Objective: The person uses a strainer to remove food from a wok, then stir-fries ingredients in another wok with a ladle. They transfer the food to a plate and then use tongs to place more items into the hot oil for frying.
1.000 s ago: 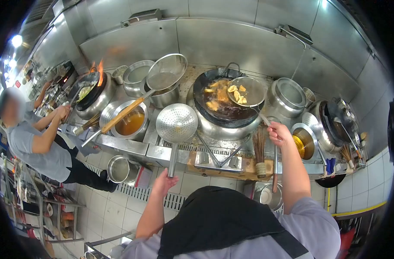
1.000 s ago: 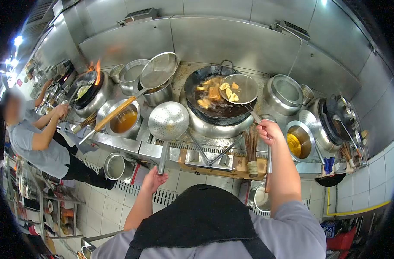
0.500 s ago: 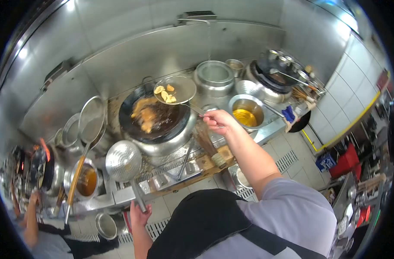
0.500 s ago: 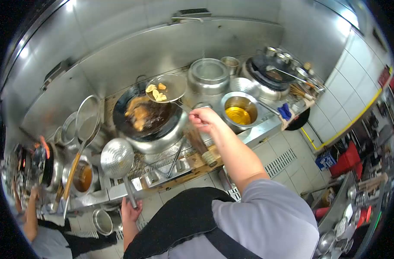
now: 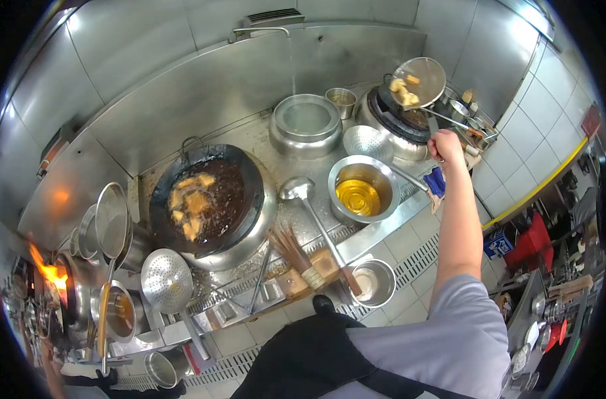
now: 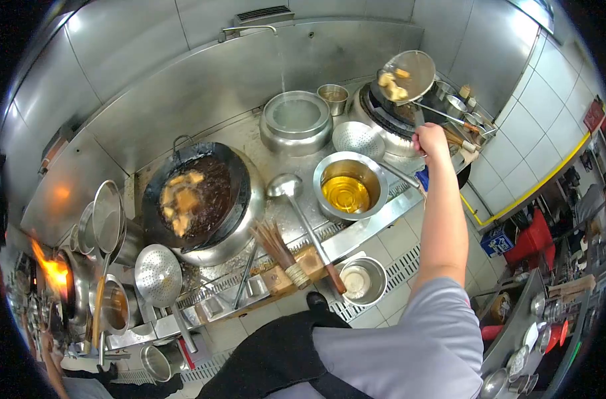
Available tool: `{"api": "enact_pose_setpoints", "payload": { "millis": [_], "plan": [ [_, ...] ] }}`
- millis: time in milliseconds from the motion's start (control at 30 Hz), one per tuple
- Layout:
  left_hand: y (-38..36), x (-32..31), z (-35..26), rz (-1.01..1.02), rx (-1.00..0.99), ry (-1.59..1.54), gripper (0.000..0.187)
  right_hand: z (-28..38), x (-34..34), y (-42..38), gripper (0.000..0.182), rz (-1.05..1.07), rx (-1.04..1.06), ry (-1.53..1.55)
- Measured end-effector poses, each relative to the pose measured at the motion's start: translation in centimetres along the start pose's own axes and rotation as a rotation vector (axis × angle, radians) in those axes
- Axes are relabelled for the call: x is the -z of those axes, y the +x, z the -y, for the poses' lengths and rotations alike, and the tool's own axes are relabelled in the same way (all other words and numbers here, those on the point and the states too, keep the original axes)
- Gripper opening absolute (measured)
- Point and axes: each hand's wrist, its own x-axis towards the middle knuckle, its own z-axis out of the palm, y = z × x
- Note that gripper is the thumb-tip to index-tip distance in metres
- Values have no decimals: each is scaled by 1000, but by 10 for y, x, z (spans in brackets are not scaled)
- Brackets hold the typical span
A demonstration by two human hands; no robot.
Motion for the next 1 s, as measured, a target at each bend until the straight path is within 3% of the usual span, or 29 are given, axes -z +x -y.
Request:
{"api": "enact_pose_setpoints", "payload": {
  "millis": [33,100,133,200,333,433,467,533,567,600,667,700,733,800,867,933,967,1000],
  "plan": [
    [-2,-1,-3,4,3,57,59,-10,10,32,14,-1,-1,-3],
    [-3,-3,-14,19,-2,165,58,-34,25,99,12,-89,64,-653],
    [-1,-4,-15,24,3,222,57,-36,29,115,12,-91,58,-665],
    [1,-4,-18,37,-4,312,55,-36,20,129,18,-268,94,-1053],
    [4,-1,-12,45,-30,428,53,-16,13,126,27,-313,75,-1114],
    [6,4,7,71,-135,518,51,-21,26,131,27,-361,285,-1003],
    [10,6,26,96,-252,606,50,-29,29,137,26,-322,385,-998],
    [3,0,62,118,-463,750,49,12,14,65,25,-32,175,-554],
    [-7,-12,65,85,-485,602,42,12,4,45,22,103,190,-346],
    [-23,-21,42,135,-263,491,40,16,-3,28,22,252,173,-353],
    [-61,-38,-15,145,193,279,39,10,-42,-7,27,447,67,-58],
    [-64,-40,-18,197,165,279,38,1,-66,-25,38,396,56,-25],
    [-64,-42,-17,250,127,285,38,-9,-90,-35,23,549,7,32],
    [-64,-43,-11,232,120,175,36,6,-136,-92,39,726,9,-15],
    [-44,-49,17,221,93,80,35,12,-175,-139,41,873,-46,-61],
    [-19,-63,66,210,-127,87,33,16,-211,-190,35,942,1,-85],
    [-60,-45,6,104,101,-118,31,10,-226,-202,33,1041,55,-122],
    [-69,-48,1,100,99,-130,31,10,-242,-219,30,1049,139,-175]
  ]
}}
